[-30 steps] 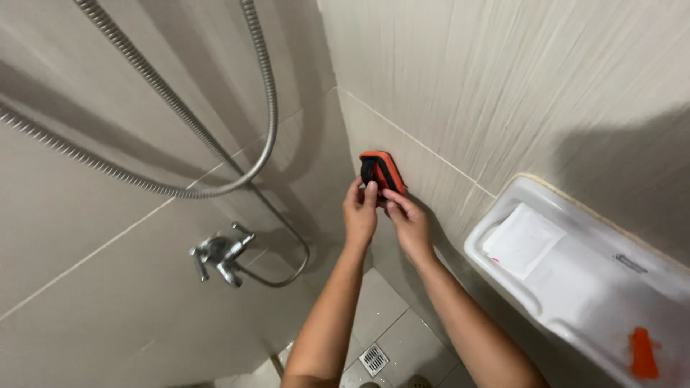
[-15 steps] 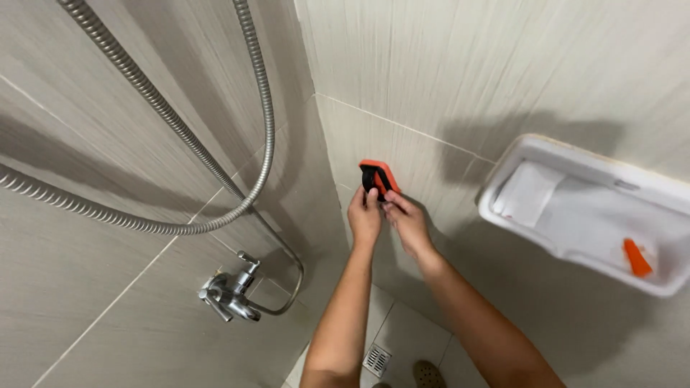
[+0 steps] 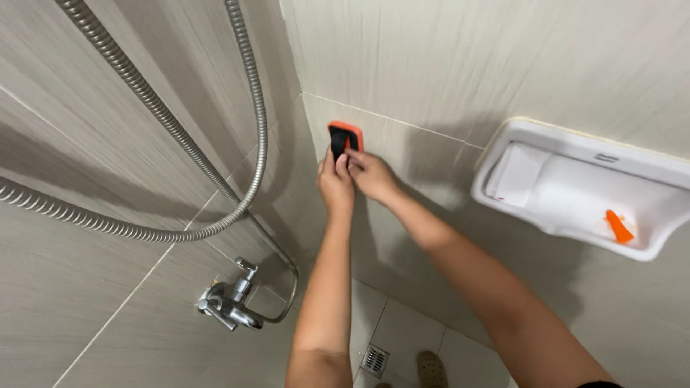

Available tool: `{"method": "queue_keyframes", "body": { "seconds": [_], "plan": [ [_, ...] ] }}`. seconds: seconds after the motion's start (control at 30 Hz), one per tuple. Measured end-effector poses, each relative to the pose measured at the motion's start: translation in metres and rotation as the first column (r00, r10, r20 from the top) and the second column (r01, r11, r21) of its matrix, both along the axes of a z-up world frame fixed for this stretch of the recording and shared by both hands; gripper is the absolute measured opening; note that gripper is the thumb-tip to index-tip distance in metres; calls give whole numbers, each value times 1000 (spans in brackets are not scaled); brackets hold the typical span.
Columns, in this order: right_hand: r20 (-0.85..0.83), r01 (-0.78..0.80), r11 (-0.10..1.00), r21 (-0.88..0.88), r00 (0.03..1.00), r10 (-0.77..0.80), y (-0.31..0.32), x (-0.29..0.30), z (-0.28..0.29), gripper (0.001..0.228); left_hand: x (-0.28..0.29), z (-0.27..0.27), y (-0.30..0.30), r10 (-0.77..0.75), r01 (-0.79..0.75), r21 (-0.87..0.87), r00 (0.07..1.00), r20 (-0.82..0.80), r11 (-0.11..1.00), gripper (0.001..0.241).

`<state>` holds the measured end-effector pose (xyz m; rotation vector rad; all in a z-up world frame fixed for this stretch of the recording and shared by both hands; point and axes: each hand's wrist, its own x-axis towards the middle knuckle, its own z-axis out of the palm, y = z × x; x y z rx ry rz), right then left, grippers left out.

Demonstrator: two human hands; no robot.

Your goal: The person rinses a white plastic object in the sink, then fills a blue bowl with water. They dip a sponge into the bowl and scrub the tiled walls and grout lines in the shower area.

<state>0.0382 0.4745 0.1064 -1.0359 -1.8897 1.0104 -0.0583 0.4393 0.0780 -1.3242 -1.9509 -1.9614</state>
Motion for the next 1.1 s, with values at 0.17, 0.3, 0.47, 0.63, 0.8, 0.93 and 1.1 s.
{"method": "queue_keyframes", "body": {
  "seconds": [0.17, 0.3, 0.47, 0.63, 0.8, 0.93, 1.1],
  "plan": [
    [111, 51, 990, -128, 993, -37, 18, -22, -103, 45, -17, -72, 0, -41, 63, -254, 995, 91, 965, 44],
    [227, 143, 977, -156, 968, -105, 11, -8, -148, 43, 17, -92, -40, -159, 281, -400, 937, 312, 872, 48],
    [222, 155, 983, -95, 966, -131, -9, 11, -107, 43, 16, -72, -32, -213, 216, -216, 976, 33, 952, 40],
    [47, 33, 996, 86, 998, -38, -36, 6, 18, 44, 0, 30, -36, -87, 85, -30, 994, -72, 996, 38],
    [-33, -50, 951, 306, 997, 63, -29, -20, 50, 44, -23, 74, -25, 72, -70, 120, 997, -9, 990, 34],
    [6, -105, 946, 306, 994, 109, -16, -31, 23, 43, -43, 41, -15, 132, -133, 88, 991, 16, 987, 36],
    [39, -166, 979, 116, 986, 163, 2, -31, -53, 42, -44, -26, -16, 180, -177, -103, 983, 23, 979, 35]
  ]
}}
